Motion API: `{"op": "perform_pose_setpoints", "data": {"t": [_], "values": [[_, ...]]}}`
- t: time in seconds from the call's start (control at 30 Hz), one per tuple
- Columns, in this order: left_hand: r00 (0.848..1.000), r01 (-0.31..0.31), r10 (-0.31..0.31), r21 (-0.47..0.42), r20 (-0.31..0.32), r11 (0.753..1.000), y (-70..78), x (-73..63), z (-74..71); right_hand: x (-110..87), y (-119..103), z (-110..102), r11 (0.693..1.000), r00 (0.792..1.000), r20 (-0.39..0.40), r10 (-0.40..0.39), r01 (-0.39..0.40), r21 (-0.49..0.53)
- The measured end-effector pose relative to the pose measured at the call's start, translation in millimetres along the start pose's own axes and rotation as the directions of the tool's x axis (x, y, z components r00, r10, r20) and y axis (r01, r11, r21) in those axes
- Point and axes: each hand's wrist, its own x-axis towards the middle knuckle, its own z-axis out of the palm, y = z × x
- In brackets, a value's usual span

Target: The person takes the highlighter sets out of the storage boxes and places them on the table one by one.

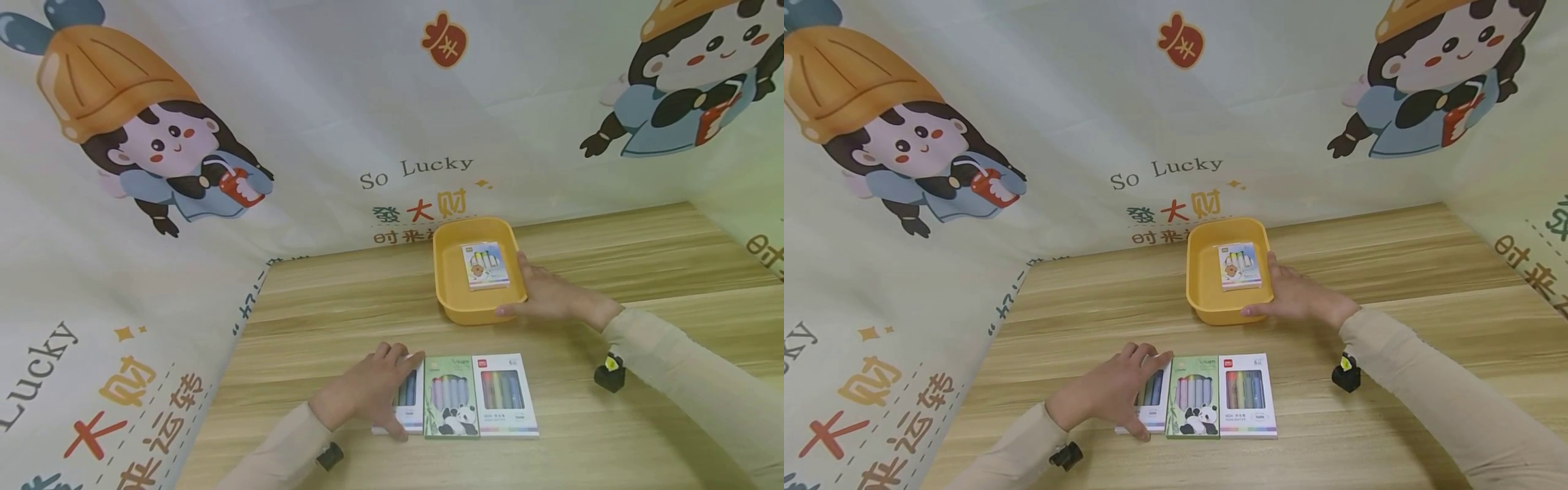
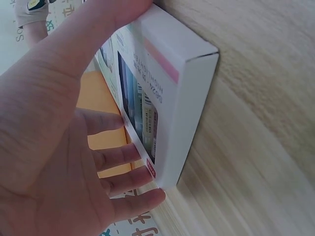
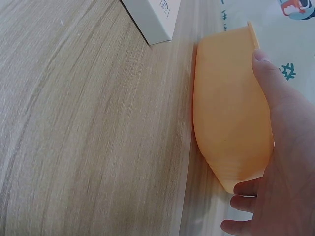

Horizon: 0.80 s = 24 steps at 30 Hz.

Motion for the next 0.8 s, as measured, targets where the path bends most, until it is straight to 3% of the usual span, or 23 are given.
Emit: {"op": "perform_pose_setpoints", "data": {"t": [0.8], "values": [[1.0,-0.004,0.004,-0.011,-0.001,1.0,2.3,-3.5,0.4,-1.8,-2.0,-1.1,1.0,1.0,0.017,0.013,-0.013,0.008]]}}
